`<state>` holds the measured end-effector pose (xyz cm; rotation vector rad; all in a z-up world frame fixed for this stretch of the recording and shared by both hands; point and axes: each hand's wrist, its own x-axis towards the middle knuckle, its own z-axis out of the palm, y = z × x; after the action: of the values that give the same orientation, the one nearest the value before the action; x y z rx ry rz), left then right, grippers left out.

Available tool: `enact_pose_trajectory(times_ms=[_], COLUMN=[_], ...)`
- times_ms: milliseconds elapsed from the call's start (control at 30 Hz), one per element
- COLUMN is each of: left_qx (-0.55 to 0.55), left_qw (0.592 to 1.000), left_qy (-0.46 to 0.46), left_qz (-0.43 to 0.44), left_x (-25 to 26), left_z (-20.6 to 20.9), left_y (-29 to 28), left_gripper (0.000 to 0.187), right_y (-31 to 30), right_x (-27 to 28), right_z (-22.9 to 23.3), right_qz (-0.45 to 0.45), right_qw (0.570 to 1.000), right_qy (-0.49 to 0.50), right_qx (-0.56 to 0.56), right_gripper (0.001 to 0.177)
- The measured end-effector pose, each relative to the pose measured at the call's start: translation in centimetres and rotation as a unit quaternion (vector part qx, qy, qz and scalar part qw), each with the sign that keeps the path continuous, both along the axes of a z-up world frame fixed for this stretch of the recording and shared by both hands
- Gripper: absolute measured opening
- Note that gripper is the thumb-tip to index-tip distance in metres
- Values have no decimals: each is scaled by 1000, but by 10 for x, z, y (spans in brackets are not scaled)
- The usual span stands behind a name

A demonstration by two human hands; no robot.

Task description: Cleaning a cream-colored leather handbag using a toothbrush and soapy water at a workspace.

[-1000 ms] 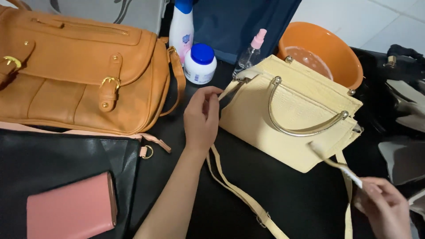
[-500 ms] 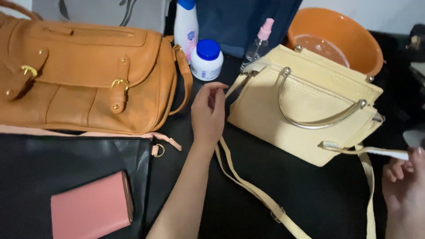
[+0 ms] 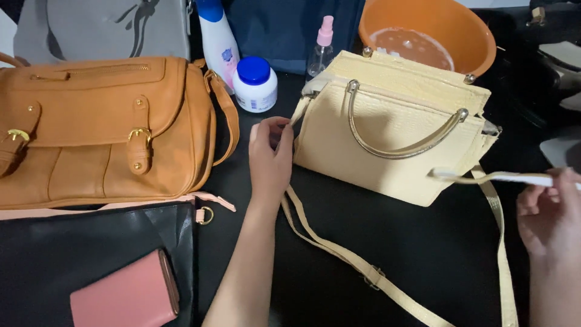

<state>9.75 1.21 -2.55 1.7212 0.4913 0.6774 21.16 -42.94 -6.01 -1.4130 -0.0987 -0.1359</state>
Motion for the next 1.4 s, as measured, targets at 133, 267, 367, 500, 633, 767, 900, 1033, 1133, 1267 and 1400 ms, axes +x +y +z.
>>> enact_pose_trajectory(times_ms=[133,267,367,500,633,767,900,1033,1133,1267,1400], left_qx=[-13,-33,-34,-34,-16,-17,-11,-17,7,19,18], left_qw=[1000,999,999,999,1000,999,1000,1000,1000,1000,1000], left_qy=[19,7,17,15,7,26,4,3,4,0,1], left_qz=[-16,-8,-9,-14,-11,-13,-18,-16,-17,-18,-19], left_x=[0,-1,-1,-1,2,0,2,4,4,7,7], left_z=[-1,0,-1,0,-7,-3,-8,-9,-12,-17,-17], left_y=[0,0,0,2,3,2,3,3,4,6,5], left_gripper=[23,21,21,21,22,22,22,21,22,20,20], right_y=[-10,-36,-76,-49,-22,-82,-90,-29,-32,-75,-85], right_x=[1,22,45,32,16,51,57,21,19,42,54], right_z=[-2,-30,-62,-51,-25,-78,-88,-40,-35,-72,-85], right_qz=[51,42,83,46,39,49,72,30,65,69,9], right_qw=[987,994,990,998,990,996,997,993,974,985,995], right_qy=[-68,-44,22,8,-23,-16,-35,-36,-73,-50,-37], right_qx=[-137,-85,109,28,-130,-78,-7,-111,-205,-150,-94], right_gripper=[19,30,23,6,18,20,20,28,49,40,29])
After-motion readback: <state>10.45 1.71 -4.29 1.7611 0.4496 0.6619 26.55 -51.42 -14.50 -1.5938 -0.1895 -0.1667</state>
